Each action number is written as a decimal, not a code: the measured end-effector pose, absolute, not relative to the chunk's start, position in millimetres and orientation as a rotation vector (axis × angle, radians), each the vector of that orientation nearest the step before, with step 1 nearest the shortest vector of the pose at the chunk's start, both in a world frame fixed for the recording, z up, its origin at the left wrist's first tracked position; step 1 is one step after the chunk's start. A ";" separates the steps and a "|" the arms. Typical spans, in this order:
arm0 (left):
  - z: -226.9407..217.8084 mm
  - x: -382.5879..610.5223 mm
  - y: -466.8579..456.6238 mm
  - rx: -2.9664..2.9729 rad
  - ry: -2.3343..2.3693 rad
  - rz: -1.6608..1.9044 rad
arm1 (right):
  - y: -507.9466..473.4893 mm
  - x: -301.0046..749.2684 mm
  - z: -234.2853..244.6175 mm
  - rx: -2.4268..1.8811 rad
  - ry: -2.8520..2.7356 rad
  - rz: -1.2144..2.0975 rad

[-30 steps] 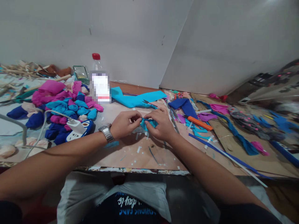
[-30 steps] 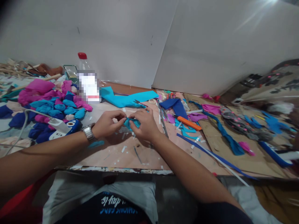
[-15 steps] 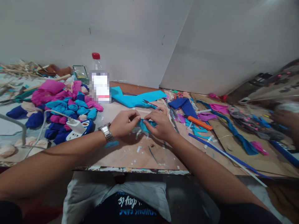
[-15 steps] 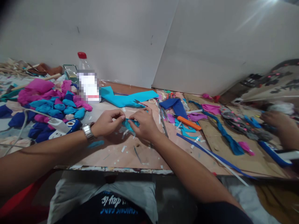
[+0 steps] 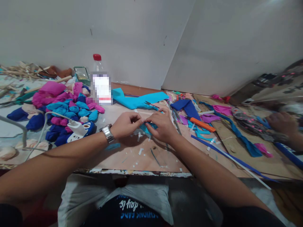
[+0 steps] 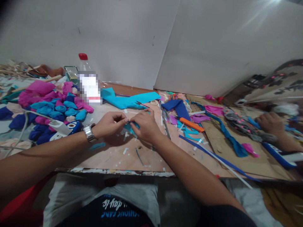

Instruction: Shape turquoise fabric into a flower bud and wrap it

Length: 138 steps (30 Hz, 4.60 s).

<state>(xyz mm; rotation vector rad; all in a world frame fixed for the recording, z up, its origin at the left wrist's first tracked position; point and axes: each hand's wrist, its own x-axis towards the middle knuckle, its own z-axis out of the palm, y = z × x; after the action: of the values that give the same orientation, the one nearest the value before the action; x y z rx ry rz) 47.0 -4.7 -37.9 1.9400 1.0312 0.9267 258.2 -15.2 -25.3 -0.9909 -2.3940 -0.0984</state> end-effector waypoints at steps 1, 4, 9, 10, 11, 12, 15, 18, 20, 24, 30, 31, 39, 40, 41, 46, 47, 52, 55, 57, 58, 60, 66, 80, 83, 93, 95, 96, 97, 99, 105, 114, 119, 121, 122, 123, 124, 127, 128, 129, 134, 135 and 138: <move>-38.9 47.0 -4.0 1.949 1.037 0.925 | -15.3 258.1 -25.4 -0.988 -2.397 -0.102; -41.0 46.8 -2.5 1.961 1.051 0.918 | -16.1 257.6 -25.2 -0.991 -2.402 -0.105; -39.5 46.5 -3.6 2.012 1.033 0.964 | -17.1 257.4 -24.0 -1.002 -2.391 -0.066; -38.9 46.3 -4.1 2.059 1.020 0.986 | -16.9 257.5 -24.3 -1.003 -2.383 -0.047; -38.4 46.0 -4.5 2.123 1.003 1.017 | -16.5 257.8 -24.8 -1.001 -2.369 -0.023; -38.2 45.6 -4.7 2.199 0.982 1.055 | -15.9 258.1 -25.6 -0.995 -2.350 0.009; -39.6 44.5 -4.1 2.429 0.915 1.171 | -13.6 259.1 -28.9 -0.965 -2.284 0.118; -41.5 43.8 -3.1 2.554 0.903 1.193 | -12.4 259.6 -30.6 -0.962 -2.252 0.162; -41.0 43.6 -3.5 2.521 0.927 1.159 | -12.9 259.4 -29.9 -0.975 -2.251 0.135; -37.3 44.1 -6.0 2.272 0.994 1.033 | -15.7 258.0 -26.0 -0.987 -2.281 0.050; -38.6 45.4 -3.9 2.004 1.045 0.982 | -17.8 256.4 -23.1 -1.018 -2.348 0.006; -39.2 45.6 -3.1 1.983 1.054 0.979 | -17.7 256.4 -23.1 -1.019 -2.348 0.004; -36.8 47.4 -5.0 1.920 0.999 0.987 | -15.6 256.9 -27.6 -0.995 -2.291 0.018; -36.2 47.5 -5.5 1.932 1.002 0.997 | -15.4 256.9 -28.3 -0.996 -2.280 0.027; -35.7 47.5 -5.8 1.946 1.008 1.004 | -15.1 256.9 -28.9 -0.999 -2.272 0.038; -35.8 46.9 -5.0 2.025 1.018 1.022 | -14.6 257.4 -30.4 -1.003 -2.264 0.070; -35.8 46.7 -4.8 2.041 0.999 1.030 | -14.6 257.4 -30.3 -0.997 -2.262 0.068; -35.9 46.2 -4.5 2.097 0.937 1.083 | -15.6 257.1 -28.7 -0.980 -2.275 0.090; -36.8 46.2 -3.7 2.083 0.986 1.100 | -15.9 256.9 -28.1 -0.977 -2.273 0.077; -37.6 45.9 -3.1 2.079 1.009 1.106 | -15.9 256.9 -28.1 -0.978 -2.272 0.068; -38.0 45.7 -2.8 2.083 1.014 1.113 | -15.8 256.9 -28.2 -0.981 -2.270 0.066; -38.6 45.1 -2.6 2.116 1.001 1.130 | -15.6 257.0 -28.8 -0.986 -2.262 0.060; -37.7 43.7 -4.9 2.263 0.966 1.185 | -14.3 257.1 -30.0 -0.998 -2.237 0.054; -39.0 43.7 -4.7 2.237 0.927 1.219 | -15.2 257.0 -29.9 -1.005 -2.254 0.038; -37.5 43.9 -5.8 2.252 0.942 1.201 | -14.5 257.2 -29.6 -1.021 -2.248 0.050; -36.8 46.0 -7.5 2.287 0.972 1.149 | -13.7 257.5 -29.8 -1.018 -2.214 0.052; -38.2 46.2 -7.1 2.284 0.966 1.138 | -14.1 256.9 -30.0 -1.016 -2.215 0.050; -38.9 46.2 -6.9 2.283 0.964 1.134 | -14.2 256.6 -30.2 -1.014 -2.215 0.048; -39.5 46.2 -6.6 2.282 0.964 1.132 | -14.3 256.4 -30.5 -1.012 -2.215 0.045; -40.4 46.2 -6.2 2.282 0.959 1.129 | -14.1 256.2 -31.1 -1.010 -2.214 0.043; -41.5 46.5 -5.5 2.262 0.930 1.140 | -13.4 256.3 -31.0 -0.990 -2.199 0.051; -42.9 46.8 -5.7 2.233 0.940 1.098 | -12.0 256.1 -32.9 -0.978 -2.226 0.073; -44.0 46.5 -4.5 2.243 0.934 1.101 | -12.2 256.4 -32.3 -0.994 -2.217 0.074; -43.7 46.2 -4.4 2.253 0.934 1.102 | -12.3 256.8 -32.2 -0.999 -2.209 0.078; -43.4 46.2 -4.5 2.254 0.939 1.100 | -12.3 256.9 -32.2 -1.004 -2.207 0.083; -43.0 46.3 -4.5 2.252 0.945 1.096 | -12.3 257.1 -32.2 -1.011 -2.205 0.088; -42.7 46.4 -4.5 2.245 0.952 1.091 | -12.4 257.1 -32.1 -1.018 -2.201 0.093; -42.2 47.3 -3.8 2.182 0.974 1.068 | -13.1 256.6 -31.1 -1.005 -2.185 0.098; -42.4 47.7 -3.3 2.147 0.973 1.059 | -13.5 256.4 -30.4 -0.989 -2.186 0.096; -42.8 47.9 -2.9 2.107 0.968 1.049 | -13.9 256.1 -29.7 -0.973 -2.188 0.089; -45.7 48.6 -2.0 1.952 0.925 1.018 | -15.2 255.6 -26.8 -0.966 -2.189 0.063; -46.0 48.6 -2.2 1.946 0.930 1.012 | -15.1 255.7 -26.9 -0.970 -2.187 0.063; -46.3 48.7 -2.7 1.945 0.972 0.987 | -14.3 256.0 -28.0 -0.966 -2.174 0.056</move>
<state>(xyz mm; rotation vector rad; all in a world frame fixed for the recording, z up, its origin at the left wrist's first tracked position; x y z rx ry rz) 48.7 -2.7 -46.3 1.9449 0.9716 0.9873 256.0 -14.3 -28.0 -0.9662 -2.1740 0.0557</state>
